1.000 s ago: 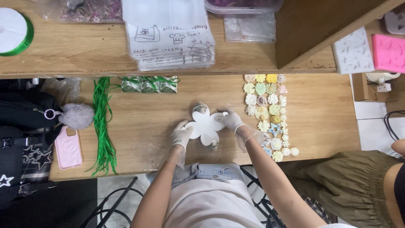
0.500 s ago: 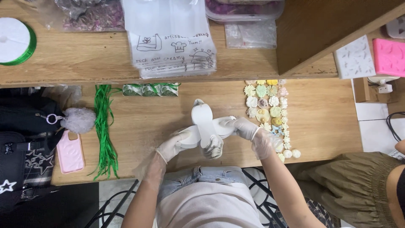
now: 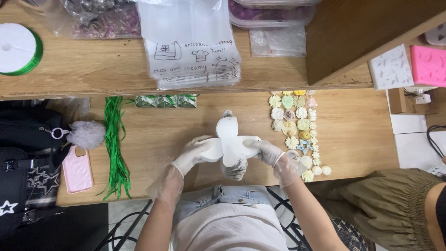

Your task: Wrapping and tying individual items in paper and ribbon.

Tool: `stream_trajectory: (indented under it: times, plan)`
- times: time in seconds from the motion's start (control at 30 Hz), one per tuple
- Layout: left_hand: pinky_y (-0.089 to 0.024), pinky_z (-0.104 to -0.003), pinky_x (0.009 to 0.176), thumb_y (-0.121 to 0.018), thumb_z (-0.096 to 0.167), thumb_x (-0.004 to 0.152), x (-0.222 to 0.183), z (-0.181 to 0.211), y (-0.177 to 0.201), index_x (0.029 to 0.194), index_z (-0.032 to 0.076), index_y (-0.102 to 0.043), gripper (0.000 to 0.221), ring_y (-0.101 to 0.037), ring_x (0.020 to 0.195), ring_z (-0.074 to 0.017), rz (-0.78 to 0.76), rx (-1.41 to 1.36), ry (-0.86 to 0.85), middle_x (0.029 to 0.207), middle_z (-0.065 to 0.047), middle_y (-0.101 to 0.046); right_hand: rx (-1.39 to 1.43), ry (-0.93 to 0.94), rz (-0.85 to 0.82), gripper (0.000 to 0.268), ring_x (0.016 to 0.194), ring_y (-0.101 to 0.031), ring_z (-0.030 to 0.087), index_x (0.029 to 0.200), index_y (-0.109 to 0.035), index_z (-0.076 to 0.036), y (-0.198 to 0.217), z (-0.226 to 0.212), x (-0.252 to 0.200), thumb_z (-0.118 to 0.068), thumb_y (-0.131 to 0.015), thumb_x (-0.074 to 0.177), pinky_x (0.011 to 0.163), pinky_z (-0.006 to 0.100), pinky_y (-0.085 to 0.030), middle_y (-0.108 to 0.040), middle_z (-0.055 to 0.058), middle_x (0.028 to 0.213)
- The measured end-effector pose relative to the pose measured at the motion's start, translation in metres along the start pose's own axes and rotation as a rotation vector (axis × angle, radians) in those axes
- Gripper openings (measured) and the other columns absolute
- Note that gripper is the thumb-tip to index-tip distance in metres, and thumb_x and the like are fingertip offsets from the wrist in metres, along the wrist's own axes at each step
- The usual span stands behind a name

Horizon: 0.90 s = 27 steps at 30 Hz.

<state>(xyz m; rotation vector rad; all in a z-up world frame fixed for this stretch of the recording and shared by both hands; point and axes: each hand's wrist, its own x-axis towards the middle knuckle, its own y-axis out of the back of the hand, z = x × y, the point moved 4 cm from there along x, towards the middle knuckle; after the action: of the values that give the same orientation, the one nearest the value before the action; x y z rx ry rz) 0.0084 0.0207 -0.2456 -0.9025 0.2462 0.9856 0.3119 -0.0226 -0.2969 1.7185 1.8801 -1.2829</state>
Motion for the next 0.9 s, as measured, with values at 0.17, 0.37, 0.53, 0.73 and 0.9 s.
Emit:
stream_trajectory:
  times: [0.17, 0.37, 0.53, 0.73, 0.9]
  plan:
    - [-0.058, -0.047, 0.096, -0.073, 0.032, 0.084, 0.014, 0.032, 0.001, 0.149, 0.012, -0.043, 0.074, -0.065, 0.120, -0.0284, 0.315, 0.141, -0.008, 0.140, -0.012, -0.058, -0.020, 0.106, 0.086, 0.049, 0.102, -0.074, 0.017, 0.129, -0.066, 0.000, -0.008, -0.053, 0.011, -0.022, -0.076, 0.087, 0.089, 0.029, -0.059, -0.076, 0.008, 0.115]
    - [-0.056, -0.047, 0.101, -0.072, 0.034, 0.087, -0.007, 0.023, 0.018, 0.153, 0.014, -0.035, 0.078, -0.062, 0.128, -0.0308, 0.381, 0.103, -0.059, 0.148, -0.013, -0.054, 0.120, 0.246, 0.378, 0.044, 0.098, -0.071, 0.015, 0.125, -0.068, -0.007, 0.014, -0.076, 0.074, -0.019, -0.080, 0.085, 0.079, 0.027, -0.055, -0.075, 0.004, 0.111]
    - [-0.056, -0.046, 0.100, -0.071, 0.033, 0.087, -0.040, -0.012, 0.044, 0.151, 0.013, -0.042, 0.073, -0.064, 0.127, -0.0303, 0.450, 0.063, -0.015, 0.145, -0.013, -0.059, 0.286, 0.310, 0.472, 0.048, 0.099, -0.072, 0.018, 0.125, -0.065, -0.009, 0.047, -0.073, 0.160, -0.015, -0.082, 0.081, 0.080, 0.033, -0.059, -0.074, 0.004, 0.113]
    - [-0.058, -0.044, 0.094, -0.070, 0.031, 0.090, -0.078, -0.042, 0.072, 0.142, 0.015, -0.055, 0.057, -0.069, 0.117, -0.0270, 0.645, 0.098, -0.048, 0.133, -0.011, -0.068, 0.368, 0.250, 0.681, 0.057, 0.101, -0.072, 0.022, 0.126, -0.063, -0.009, 0.069, -0.073, 0.212, -0.018, -0.088, 0.075, 0.078, 0.039, -0.062, -0.072, 0.007, 0.115]
    - [-0.055, -0.036, 0.087, -0.070, 0.038, 0.091, -0.160, 0.064, -0.011, 0.130, 0.020, -0.062, 0.044, -0.074, 0.099, -0.0222, 0.763, 0.995, -0.010, 0.108, -0.010, -0.077, -0.187, 0.411, 0.890, 0.066, 0.104, -0.069, 0.029, 0.122, -0.064, 0.002, 0.070, -0.091, 0.194, -0.032, -0.096, 0.075, 0.088, 0.041, -0.056, -0.070, 0.018, 0.116]
